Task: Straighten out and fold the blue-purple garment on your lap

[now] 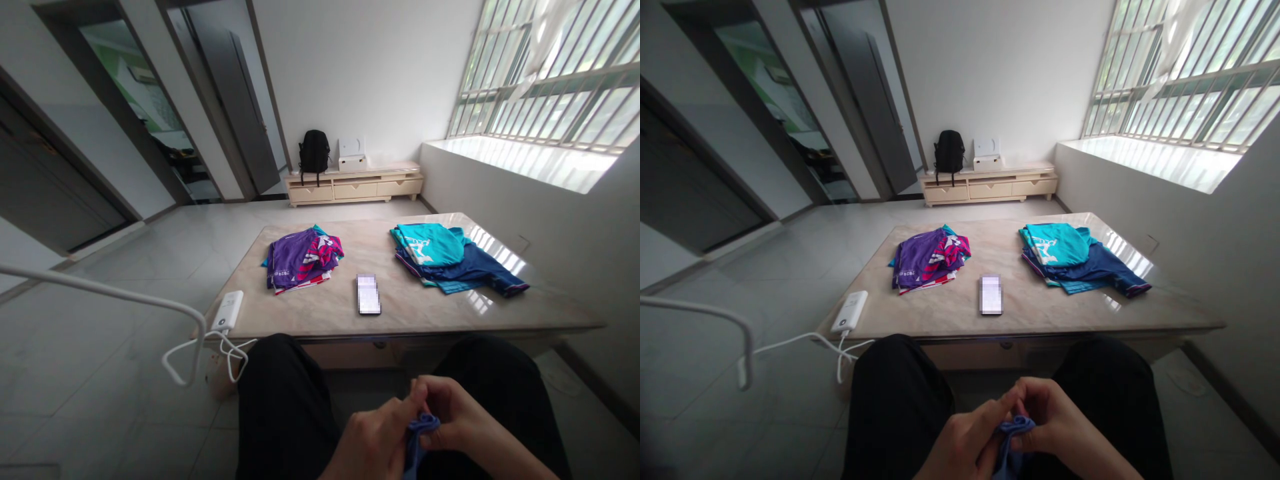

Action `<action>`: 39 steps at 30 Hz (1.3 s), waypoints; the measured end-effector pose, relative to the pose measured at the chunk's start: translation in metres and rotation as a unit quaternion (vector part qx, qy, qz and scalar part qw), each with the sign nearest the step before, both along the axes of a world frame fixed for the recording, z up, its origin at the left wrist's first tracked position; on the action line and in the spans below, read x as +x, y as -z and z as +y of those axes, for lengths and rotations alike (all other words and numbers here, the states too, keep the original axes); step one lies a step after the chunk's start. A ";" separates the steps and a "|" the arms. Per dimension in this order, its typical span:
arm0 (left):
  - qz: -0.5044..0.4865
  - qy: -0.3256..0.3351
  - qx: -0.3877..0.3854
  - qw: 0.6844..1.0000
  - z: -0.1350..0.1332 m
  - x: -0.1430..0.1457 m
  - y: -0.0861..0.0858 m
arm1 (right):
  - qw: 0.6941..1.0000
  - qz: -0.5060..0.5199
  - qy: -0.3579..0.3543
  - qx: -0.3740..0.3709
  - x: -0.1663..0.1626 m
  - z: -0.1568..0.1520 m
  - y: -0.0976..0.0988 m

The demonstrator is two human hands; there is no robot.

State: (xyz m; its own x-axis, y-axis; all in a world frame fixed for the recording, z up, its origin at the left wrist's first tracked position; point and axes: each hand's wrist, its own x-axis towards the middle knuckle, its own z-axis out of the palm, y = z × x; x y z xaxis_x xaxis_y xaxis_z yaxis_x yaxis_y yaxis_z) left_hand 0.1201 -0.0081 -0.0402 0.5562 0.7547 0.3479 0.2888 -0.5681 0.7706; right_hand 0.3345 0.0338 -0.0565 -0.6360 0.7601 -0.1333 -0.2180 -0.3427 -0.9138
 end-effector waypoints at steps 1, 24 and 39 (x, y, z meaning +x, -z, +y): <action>-0.010 -0.005 -0.008 1.000 0.000 0.000 -0.001 | 1.000 -0.001 0.006 0.007 0.003 0.002 -0.001; -0.045 -0.196 -0.276 0.940 0.010 -0.038 -0.013 | 0.918 -0.177 0.321 0.153 0.055 0.010 -0.065; -0.311 -0.203 -0.462 0.805 0.007 -0.041 -0.059 | 0.906 -0.227 0.328 0.144 0.062 0.012 -0.059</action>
State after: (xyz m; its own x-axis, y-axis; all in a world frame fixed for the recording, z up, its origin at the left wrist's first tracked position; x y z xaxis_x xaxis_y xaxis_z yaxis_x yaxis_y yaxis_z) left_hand 0.0792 -0.0007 0.0185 0.1341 0.9268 -0.3509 -0.2986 0.3754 0.8774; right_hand 0.3964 0.0457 0.0026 0.0347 0.9994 -0.0040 0.1320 -0.0085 -0.9912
